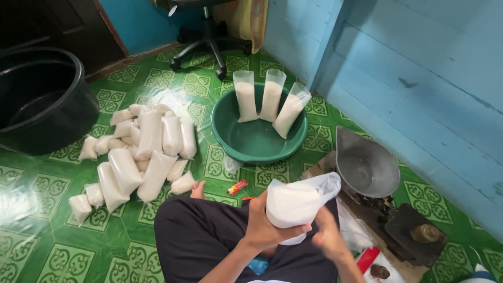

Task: The person is sitting on the floor, picking up plastic bags filled with a white liquid, and tying them shut by twisting and knotting the plastic.

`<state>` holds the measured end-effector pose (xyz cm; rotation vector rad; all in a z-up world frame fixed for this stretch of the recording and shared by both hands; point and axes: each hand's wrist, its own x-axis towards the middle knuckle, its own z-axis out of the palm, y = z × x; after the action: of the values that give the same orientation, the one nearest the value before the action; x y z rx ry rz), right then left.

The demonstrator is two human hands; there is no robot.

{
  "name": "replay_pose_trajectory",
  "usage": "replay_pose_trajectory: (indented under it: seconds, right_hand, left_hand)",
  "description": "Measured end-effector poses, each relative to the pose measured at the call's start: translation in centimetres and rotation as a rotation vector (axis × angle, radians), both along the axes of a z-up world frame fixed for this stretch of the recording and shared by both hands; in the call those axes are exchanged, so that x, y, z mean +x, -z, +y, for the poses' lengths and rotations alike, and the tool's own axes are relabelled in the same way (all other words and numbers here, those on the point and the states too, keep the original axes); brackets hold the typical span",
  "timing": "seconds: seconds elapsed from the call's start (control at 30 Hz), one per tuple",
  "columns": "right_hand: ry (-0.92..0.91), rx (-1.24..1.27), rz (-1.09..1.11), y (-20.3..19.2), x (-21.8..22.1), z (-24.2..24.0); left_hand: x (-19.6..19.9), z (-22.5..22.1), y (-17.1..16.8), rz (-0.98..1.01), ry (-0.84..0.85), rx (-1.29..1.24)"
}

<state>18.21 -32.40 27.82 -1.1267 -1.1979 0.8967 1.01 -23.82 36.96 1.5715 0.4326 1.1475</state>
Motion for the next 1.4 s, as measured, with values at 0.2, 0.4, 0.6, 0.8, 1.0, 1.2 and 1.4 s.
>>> replay_pose_trajectory:
  seconds: [0.2, 0.4, 0.6, 0.8, 1.0, 1.2, 1.4]
  right_hand:
    - [0.144, -0.131, -0.145, 7.0, -2.2, -2.6]
    - [0.215, 0.061, -0.100, 6.0, -2.6, -2.0]
    - [0.221, 0.070, -0.109, 5.1, -2.1, -1.9]
    - [0.234, 0.089, -0.118, 4.2, -2.0, -1.4]
    - [0.243, 0.116, -0.147, 3.5, -2.2, -1.8]
    - [0.299, 0.119, -0.104, 4.9, -2.5, -2.1]
    - [0.383, 0.107, -0.044, 6.0, -2.3, -1.9]
  left_hand:
    - [0.3, -1.3, 0.0, 0.000, 0.042, -0.081]
    - [0.1, -1.5, -1.5, 0.023, 0.138, -0.006]
    - [0.0, -1.5, 0.1, 0.046, 0.171, 0.029]
    - [1.3, -2.6, 1.3, 0.019, 0.036, -0.026]
    - [1.5, -3.2, 1.3, -0.039, -0.088, -0.099]
    - [1.9, -4.0, 2.8, -0.043, -0.190, -0.058]
    - [1.4, -4.6, -0.6, -0.035, -0.068, 0.011]
